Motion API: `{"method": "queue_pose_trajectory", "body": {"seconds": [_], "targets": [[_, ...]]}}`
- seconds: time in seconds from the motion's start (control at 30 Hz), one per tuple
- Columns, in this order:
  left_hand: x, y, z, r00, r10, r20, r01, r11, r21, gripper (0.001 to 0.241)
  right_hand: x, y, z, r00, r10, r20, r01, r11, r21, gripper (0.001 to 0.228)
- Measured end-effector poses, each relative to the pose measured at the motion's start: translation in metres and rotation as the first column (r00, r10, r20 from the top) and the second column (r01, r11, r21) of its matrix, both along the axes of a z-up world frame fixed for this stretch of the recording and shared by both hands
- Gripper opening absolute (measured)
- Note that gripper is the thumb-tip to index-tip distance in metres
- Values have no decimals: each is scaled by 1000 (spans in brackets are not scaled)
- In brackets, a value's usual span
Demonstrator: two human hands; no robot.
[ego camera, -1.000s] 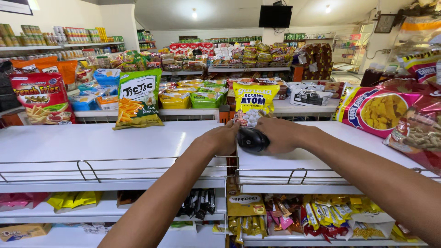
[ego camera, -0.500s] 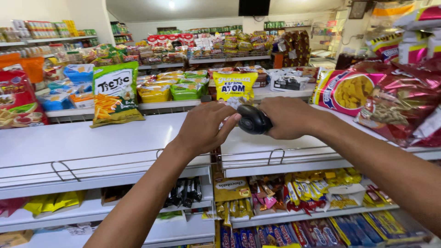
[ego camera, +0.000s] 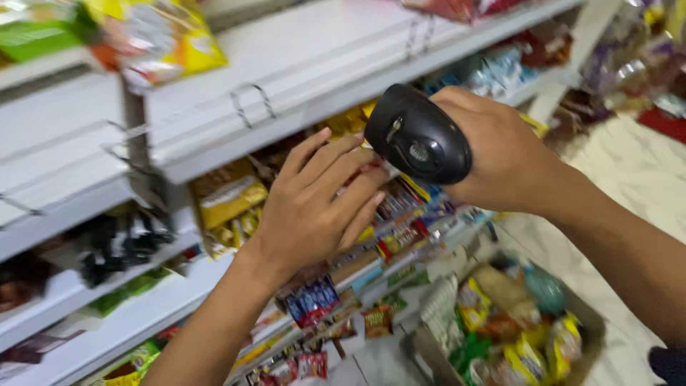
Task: The person scans barcodes on various snack bags using a handheld scanner, moving between a cardboard box on the floor and items on the store shelves.
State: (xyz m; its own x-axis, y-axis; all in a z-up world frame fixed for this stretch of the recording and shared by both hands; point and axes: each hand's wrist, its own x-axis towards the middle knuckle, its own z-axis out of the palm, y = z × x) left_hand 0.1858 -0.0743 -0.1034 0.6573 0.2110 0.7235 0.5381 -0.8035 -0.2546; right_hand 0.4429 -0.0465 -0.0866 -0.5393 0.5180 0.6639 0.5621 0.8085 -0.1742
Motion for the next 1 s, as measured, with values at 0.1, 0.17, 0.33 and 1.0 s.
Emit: {"method": "queue_pose_trajectory", "body": {"seconds": [0.1,0.17,0.33,1.0], "targets": [[42,2,-60,990,-129,54,137,977,-167,21,57,-12,-71,998,25,-62,-31,995,-94,43],[73,0,-116,977,-178,116,205,934,-292,19,97,-31,-136,978,-87,-189,39,968,-248,43],[169,-14,-289,921,-179,347,382,598,-705,18,193,-90,-314,620,-733,-282,137,454,-880,30],[359,-106,-584,989,-69,133,132,-24,-991,26,306,-203,-610,457,-877,-146,227,274,-935,92]]}}
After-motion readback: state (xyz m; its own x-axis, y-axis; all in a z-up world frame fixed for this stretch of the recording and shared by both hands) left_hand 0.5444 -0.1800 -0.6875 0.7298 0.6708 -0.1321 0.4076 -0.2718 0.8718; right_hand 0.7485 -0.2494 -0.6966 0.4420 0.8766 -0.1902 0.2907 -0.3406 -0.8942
